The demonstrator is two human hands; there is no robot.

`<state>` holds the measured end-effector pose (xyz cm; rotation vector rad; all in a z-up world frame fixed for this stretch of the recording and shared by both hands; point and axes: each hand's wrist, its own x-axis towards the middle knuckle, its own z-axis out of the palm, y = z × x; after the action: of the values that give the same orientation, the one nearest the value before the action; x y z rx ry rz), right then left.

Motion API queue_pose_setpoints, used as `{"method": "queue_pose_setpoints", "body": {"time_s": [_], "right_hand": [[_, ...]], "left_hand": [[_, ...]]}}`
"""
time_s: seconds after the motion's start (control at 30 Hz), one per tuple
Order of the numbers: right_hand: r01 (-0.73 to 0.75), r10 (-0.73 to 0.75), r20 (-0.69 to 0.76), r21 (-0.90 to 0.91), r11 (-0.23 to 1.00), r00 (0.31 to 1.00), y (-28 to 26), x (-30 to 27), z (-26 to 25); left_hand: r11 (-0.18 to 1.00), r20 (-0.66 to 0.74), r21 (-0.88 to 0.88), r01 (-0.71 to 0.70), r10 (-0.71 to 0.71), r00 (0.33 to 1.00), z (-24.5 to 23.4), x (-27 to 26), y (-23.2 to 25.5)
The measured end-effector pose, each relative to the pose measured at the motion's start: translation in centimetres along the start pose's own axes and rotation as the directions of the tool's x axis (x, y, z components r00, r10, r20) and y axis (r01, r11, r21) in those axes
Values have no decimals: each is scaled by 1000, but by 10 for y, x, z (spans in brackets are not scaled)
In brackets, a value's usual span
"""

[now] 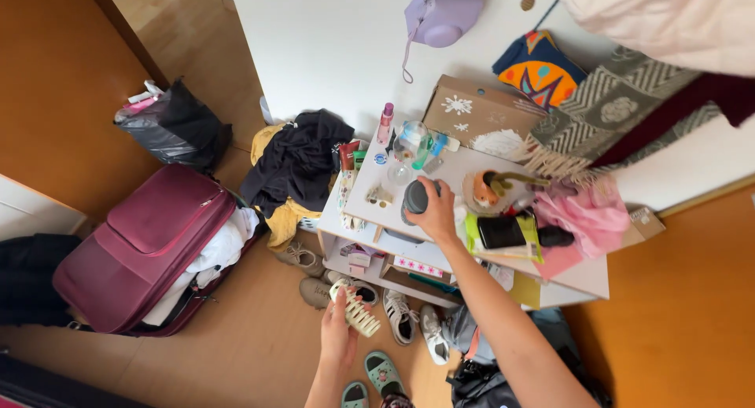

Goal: The person gathers and organizes various personal items, including clothes, shoes, and toiletries, in a bedroom.

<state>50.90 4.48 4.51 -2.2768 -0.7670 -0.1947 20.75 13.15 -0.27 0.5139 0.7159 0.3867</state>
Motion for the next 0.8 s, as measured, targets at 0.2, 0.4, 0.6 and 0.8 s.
{"method": "queue_pose_setpoints", "body": {"time_s": [0.2,0.4,0.6,0.8], "right_hand": [[-44,50,90,-68,997,995,35,28,49],[73,-67,45,-169,983,997,30,30,48],[90,-89,-17,18,996,996,-34,-51,13],[-235,73,383,397,887,921,-85,-183,-15]], "left_hand": [[996,-137,-10,93,-93,986,18,28,11],[994,-135,11,110,-107,985,35,54,-1],[996,-86,34,87,-84,993,48,47,-9],[997,65,67,24,-28,997,27,33,-44]]}}
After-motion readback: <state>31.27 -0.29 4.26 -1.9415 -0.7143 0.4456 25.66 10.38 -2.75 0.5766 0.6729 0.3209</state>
